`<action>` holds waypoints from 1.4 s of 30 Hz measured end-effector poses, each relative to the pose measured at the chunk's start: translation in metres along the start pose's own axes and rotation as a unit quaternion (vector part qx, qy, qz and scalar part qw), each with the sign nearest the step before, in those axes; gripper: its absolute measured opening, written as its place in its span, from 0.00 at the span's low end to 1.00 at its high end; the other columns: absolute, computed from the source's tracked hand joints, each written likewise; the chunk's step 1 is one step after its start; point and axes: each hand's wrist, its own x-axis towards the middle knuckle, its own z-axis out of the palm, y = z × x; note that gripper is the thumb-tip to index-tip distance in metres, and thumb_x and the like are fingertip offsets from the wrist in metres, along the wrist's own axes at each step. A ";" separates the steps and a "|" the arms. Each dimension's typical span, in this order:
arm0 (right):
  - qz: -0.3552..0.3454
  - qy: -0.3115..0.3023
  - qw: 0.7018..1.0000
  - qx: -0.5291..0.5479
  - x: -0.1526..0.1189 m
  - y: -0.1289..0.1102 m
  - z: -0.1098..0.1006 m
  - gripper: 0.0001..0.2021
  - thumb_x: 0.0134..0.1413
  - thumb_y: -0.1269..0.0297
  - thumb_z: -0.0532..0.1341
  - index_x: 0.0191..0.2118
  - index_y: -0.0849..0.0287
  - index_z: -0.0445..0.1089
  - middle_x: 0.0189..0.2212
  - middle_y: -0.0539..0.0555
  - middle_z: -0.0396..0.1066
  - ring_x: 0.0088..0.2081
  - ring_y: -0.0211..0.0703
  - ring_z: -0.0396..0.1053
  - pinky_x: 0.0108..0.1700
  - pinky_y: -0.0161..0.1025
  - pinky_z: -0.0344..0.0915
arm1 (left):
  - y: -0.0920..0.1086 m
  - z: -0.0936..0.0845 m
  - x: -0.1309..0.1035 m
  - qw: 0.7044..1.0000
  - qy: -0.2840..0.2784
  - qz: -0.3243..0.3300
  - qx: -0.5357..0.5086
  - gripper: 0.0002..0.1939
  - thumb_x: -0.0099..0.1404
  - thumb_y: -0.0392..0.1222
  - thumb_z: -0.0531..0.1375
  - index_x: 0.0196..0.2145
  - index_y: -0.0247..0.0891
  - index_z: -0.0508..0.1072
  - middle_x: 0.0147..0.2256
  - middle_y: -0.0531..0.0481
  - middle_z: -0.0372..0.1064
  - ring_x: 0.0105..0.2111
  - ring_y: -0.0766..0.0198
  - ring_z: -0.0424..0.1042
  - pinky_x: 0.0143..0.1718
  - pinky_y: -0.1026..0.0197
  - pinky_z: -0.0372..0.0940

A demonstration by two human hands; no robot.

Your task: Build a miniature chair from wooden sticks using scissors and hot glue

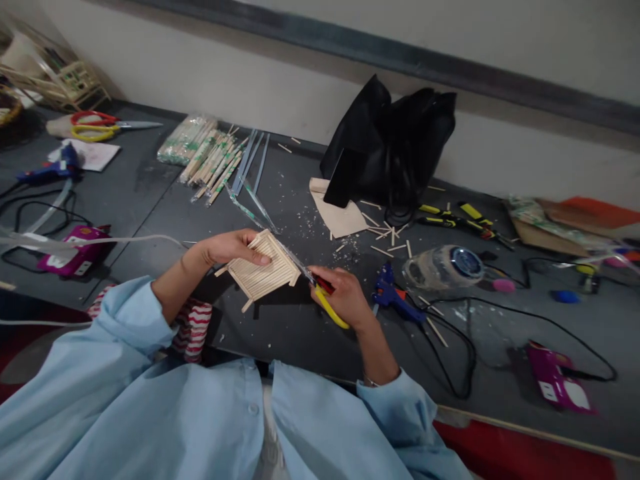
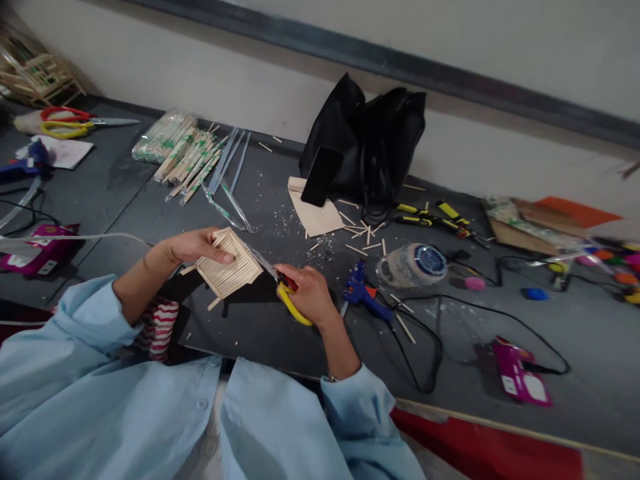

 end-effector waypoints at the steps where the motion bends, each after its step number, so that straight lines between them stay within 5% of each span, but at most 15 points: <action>1: 0.009 0.006 1.000 -0.018 0.000 0.001 0.000 0.19 0.50 0.69 0.62 0.50 0.53 0.75 0.42 0.52 0.81 0.34 0.42 0.75 0.40 0.37 0.66 | -0.001 0.001 0.001 1.000 0.003 0.001 -0.011 0.19 0.46 0.42 0.76 0.35 0.32 0.80 0.32 0.43 0.80 0.29 0.60 0.79 0.33 0.62 0.74; 9: 0.218 0.039 0.959 -0.177 0.008 0.017 0.000 0.20 0.55 0.60 0.61 0.54 0.54 0.72 0.33 0.56 0.80 0.30 0.50 0.76 0.32 0.40 0.63 | -0.004 0.014 0.022 0.976 0.147 0.048 -0.150 0.17 0.49 0.39 0.73 0.37 0.33 0.78 0.35 0.44 0.81 0.31 0.59 0.79 0.36 0.60 0.75; 18: 0.235 0.128 0.950 -0.161 0.006 0.024 -0.002 0.22 0.54 0.61 0.59 0.55 0.57 0.70 0.25 0.52 0.76 0.31 0.47 0.73 0.34 0.39 0.58 | -0.013 0.023 0.034 0.963 0.183 0.085 -0.179 0.16 0.54 0.36 0.67 0.42 0.34 0.76 0.40 0.41 0.80 0.39 0.54 0.79 0.45 0.54 0.74; 25: 0.181 0.175 0.957 -0.143 0.012 0.009 -0.010 0.24 0.56 0.61 0.58 0.58 0.60 0.68 0.31 0.55 0.76 0.36 0.49 0.72 0.40 0.42 0.60 | -0.017 0.029 0.034 0.970 0.212 0.104 -0.049 0.23 0.51 0.42 0.70 0.44 0.35 0.73 0.42 0.44 0.78 0.39 0.58 0.77 0.44 0.56 0.72; 28: 0.163 0.186 0.956 -0.160 0.011 0.008 -0.011 0.24 0.56 0.61 0.58 0.58 0.60 0.68 0.32 0.55 0.76 0.36 0.49 0.72 0.41 0.43 0.60 | -0.016 0.022 0.032 0.968 0.225 0.087 0.062 0.20 0.52 0.42 0.69 0.42 0.35 0.72 0.37 0.47 0.78 0.33 0.62 0.76 0.35 0.60 0.71; 32: 0.138 0.205 0.953 -0.174 0.009 0.007 -0.011 0.24 0.56 0.60 0.59 0.58 0.57 0.68 0.31 0.53 0.75 0.37 0.48 0.71 0.42 0.42 0.59 | -0.008 0.015 0.024 0.946 0.222 0.007 0.236 0.10 0.57 0.44 0.65 0.30 0.37 0.70 0.19 0.53 0.70 0.16 0.65 0.69 0.18 0.64 0.62; 36: 0.133 0.207 0.954 -0.171 0.008 0.004 -0.010 0.23 0.56 0.61 0.58 0.57 0.56 0.69 0.32 0.54 0.75 0.37 0.48 0.72 0.42 0.43 0.58 | 0.001 0.017 0.012 0.909 0.221 -0.035 0.353 0.17 0.62 0.47 0.60 0.18 0.39 0.65 0.15 0.51 0.66 0.12 0.65 0.65 0.15 0.64 0.56; 39: 0.156 0.193 0.953 -0.173 0.009 0.005 -0.008 0.24 0.56 0.61 0.58 0.58 0.58 0.69 0.31 0.55 0.76 0.37 0.48 0.72 0.42 0.42 0.58 | 0.003 0.018 0.008 0.873 0.259 0.026 0.413 0.16 0.62 0.44 0.59 0.18 0.39 0.66 0.15 0.52 0.65 0.14 0.66 0.64 0.19 0.64 0.56; 42: 0.194 0.165 0.948 -0.189 0.009 0.011 -0.006 0.24 0.55 0.60 0.59 0.57 0.58 0.70 0.30 0.55 0.77 0.36 0.48 0.73 0.39 0.42 0.57 | -0.001 0.013 0.014 0.818 0.318 0.167 0.449 0.03 0.60 0.37 0.60 0.31 0.38 0.75 0.26 0.50 0.72 0.26 0.64 0.70 0.32 0.63 0.62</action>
